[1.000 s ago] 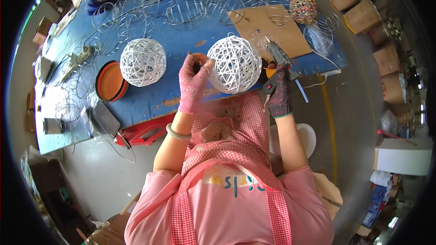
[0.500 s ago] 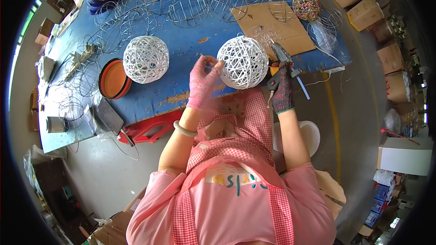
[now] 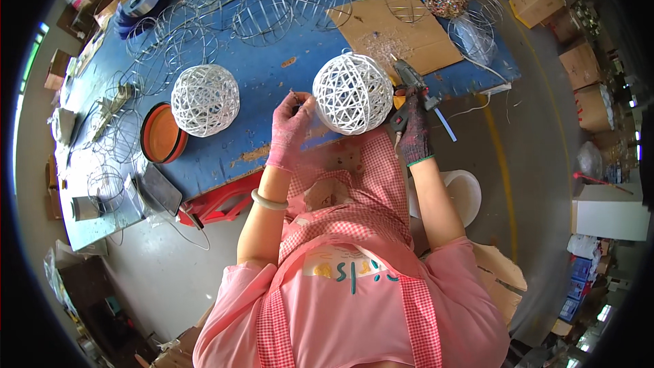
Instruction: Assembling white decorative string balls by attaching wires and using a hot glue gun.
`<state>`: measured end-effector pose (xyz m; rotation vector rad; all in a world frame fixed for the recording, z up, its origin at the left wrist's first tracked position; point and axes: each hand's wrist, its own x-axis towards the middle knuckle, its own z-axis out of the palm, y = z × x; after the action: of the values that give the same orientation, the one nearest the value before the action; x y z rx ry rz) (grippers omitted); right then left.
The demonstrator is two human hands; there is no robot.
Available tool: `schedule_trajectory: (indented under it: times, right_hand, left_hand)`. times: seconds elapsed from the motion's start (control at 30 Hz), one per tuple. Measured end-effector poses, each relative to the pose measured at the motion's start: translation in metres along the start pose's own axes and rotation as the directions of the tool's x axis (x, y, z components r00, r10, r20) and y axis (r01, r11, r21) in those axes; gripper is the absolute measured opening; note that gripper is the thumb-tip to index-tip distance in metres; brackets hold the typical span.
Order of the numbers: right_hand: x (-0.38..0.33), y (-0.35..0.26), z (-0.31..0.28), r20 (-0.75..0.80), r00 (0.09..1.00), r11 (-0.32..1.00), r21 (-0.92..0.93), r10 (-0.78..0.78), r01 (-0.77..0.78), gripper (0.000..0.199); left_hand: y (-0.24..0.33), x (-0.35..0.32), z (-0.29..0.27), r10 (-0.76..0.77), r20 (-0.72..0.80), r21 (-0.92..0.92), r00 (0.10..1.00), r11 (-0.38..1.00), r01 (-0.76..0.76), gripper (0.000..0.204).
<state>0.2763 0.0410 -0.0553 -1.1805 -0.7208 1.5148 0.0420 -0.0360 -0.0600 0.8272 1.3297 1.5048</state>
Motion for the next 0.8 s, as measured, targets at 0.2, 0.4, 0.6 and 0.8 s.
schedule_trajectory:
  times: [0.2, 0.4, 0.6, 0.8]
  right_hand:
    - [0.002, 0.004, -0.008, 0.064, 0.997, 0.998, 0.031, 0.05, -0.052, 0.029]
    - [-0.005, -0.004, -0.011, 0.052, 0.996, 0.996, -0.065, 0.072, -0.069, 0.031]
    - [0.041, 0.072, -0.048, 0.006, 0.977, 0.977, -0.02, -0.214, 0.215, 0.024]
    - [-0.042, -0.002, -0.028, 0.068, 0.998, 0.967, 0.256, -0.012, -0.006, 0.019]
  left_hand:
    - [-0.005, 0.004, 0.002, 0.172, 0.002, 0.115, 0.985, 0.978, -0.171, 0.012]
    - [-0.002, 0.002, 0.016, 0.118, -0.006, -0.027, 0.993, 0.993, -0.118, 0.017]
    - [0.003, 0.0, 0.021, 0.081, 0.075, -0.014, 0.994, 0.997, -0.08, 0.023]
    - [-0.002, -0.001, -0.003, 0.071, 0.075, -0.092, 0.995, 0.994, -0.064, 0.033]
